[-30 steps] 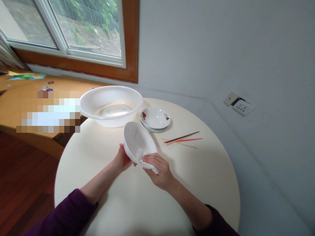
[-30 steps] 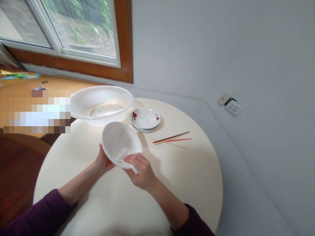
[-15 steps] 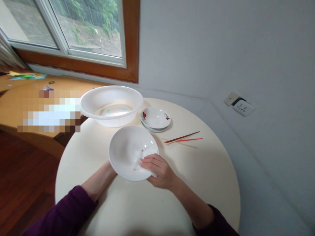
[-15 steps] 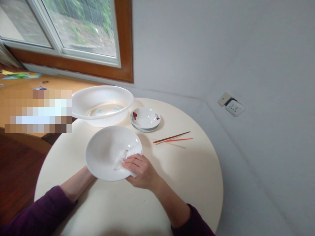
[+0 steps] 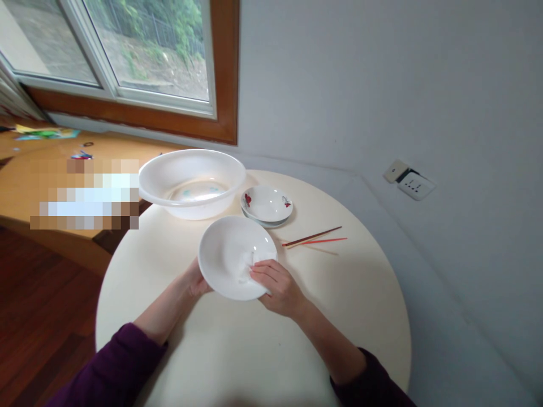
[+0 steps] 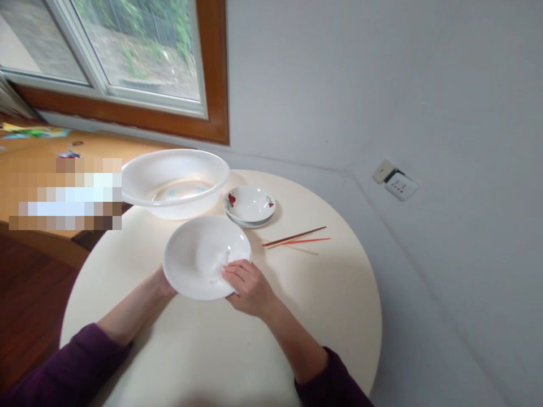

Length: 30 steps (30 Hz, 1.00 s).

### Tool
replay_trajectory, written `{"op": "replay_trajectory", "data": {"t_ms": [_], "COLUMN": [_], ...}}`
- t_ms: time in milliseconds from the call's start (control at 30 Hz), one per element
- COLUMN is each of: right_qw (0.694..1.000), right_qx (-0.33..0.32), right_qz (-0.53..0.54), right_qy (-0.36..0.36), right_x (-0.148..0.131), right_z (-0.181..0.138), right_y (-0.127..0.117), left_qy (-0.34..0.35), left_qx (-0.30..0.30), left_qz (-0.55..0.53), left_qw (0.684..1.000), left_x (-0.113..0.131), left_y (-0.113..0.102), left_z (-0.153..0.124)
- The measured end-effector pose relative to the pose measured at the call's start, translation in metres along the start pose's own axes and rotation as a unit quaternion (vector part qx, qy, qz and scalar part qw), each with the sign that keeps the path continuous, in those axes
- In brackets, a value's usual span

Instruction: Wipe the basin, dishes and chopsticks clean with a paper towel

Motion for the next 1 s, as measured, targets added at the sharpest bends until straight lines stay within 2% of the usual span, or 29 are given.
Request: {"op": "replay_trajectory", "data": {"t_ms": [167, 233, 367, 533, 600, 800, 1000], "right_qw": [0.999, 0.999, 0.998, 0.997, 0.996, 0.99, 0.987], "right_qx": [-0.008, -0.013, -0.028, -0.045, -0.053, -0.066, 0.003], "right_qz": [-0.029, -0.038, -0.049, -0.065, -0.076, -0.12, -0.159], "right_qy": [0.025, 0.023, 0.009, 0.004, 0.007, 0.016, 0.039], "right_x": [0.005, 0.005, 0.002, 0.004, 0.006, 0.015, 0.025], "right_z": [-0.003, -0.004, -0.003, 0.001, 0.001, -0.001, -0.002], "right_y": [0.002, 0.003, 0.002, -0.003, -0.006, -0.018, -0.028], "left_qy": [-0.026, -0.014, 0.012, 0.06, 0.058, 0.036, 0.056], "left_qx": [-0.083, -0.083, -0.019, 0.078, 0.105, 0.135, 0.156], "left_qz": [-0.06, -0.064, -0.041, -0.013, 0.0, 0.013, -0.006], "left_qw": [0.994, 0.994, 0.999, 0.995, 0.993, 0.99, 0.986], "left_x": [0.005, 0.008, 0.012, 0.015, 0.016, 0.018, 0.017], "left_y": [-0.001, -0.006, -0.011, -0.004, -0.003, -0.001, 0.008], "left_z": [0.003, 0.004, 0.002, -0.001, -0.002, -0.006, -0.006]}}
Point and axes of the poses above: each hand's wrist, its own z-axis towards the middle knuckle, its own y-axis out of the palm, x = y × z, the point moved 2 cm from there along z, towards the middle knuckle, and after that the axes turned 6 degrees about y, right-handed, at the moved point
